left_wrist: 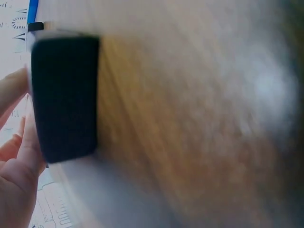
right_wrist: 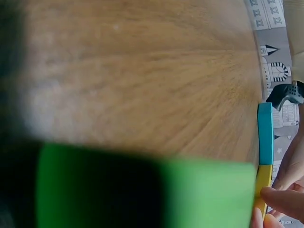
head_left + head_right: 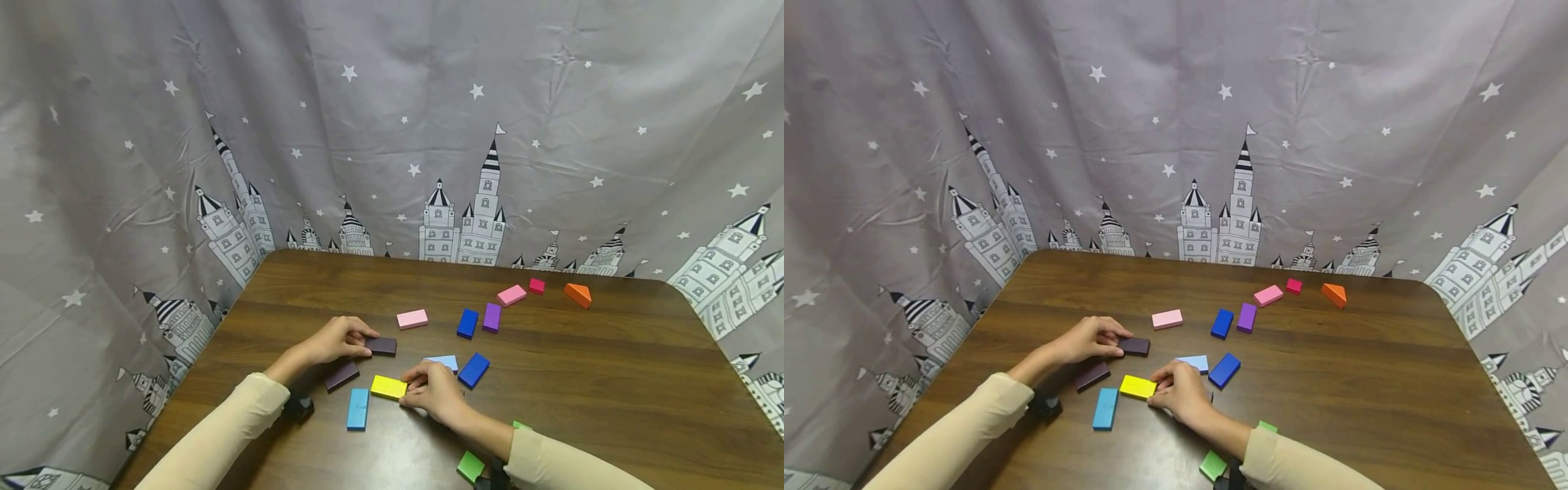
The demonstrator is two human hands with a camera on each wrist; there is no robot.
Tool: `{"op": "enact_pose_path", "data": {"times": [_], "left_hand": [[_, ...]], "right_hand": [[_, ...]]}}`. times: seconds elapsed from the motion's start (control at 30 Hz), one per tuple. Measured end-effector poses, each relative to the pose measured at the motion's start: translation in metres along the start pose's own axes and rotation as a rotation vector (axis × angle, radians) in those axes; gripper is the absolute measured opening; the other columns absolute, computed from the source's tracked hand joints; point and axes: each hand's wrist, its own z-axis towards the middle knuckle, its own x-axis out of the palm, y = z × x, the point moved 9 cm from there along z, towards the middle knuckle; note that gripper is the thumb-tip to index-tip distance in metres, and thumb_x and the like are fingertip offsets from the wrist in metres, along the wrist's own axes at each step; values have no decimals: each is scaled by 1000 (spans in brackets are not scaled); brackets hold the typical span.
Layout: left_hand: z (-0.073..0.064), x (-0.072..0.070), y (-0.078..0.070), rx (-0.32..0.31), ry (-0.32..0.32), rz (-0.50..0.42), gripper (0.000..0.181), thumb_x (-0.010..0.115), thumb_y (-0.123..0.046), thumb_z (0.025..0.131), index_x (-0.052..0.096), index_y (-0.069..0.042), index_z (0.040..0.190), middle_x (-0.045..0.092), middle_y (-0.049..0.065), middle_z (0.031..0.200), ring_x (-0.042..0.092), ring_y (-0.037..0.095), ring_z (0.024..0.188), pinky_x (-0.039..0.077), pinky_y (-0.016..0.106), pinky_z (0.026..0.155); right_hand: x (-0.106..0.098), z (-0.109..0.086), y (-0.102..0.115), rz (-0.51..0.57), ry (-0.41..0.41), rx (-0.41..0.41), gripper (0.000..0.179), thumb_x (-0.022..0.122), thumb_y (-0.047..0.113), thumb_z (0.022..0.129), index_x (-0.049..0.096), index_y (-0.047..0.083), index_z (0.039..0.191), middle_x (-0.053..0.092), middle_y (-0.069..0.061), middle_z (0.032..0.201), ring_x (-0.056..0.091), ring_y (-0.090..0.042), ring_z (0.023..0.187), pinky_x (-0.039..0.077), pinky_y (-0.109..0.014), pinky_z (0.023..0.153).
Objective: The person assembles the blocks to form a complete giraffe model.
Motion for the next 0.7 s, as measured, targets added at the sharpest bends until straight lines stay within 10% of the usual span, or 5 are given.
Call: {"op": "enact_pose_path", "data": {"times": [0.7], "left_hand": [[1,17,-14,31,38,-14,31,75,-5,89,70,5,118,67,15,111,66,22,97,55,24,82]], "right_hand": [[-8,4,-7,94,1,47,26,83,-11,68,73,-10,93,69,-12,80,65,-10,69,54,-21,61]]}}
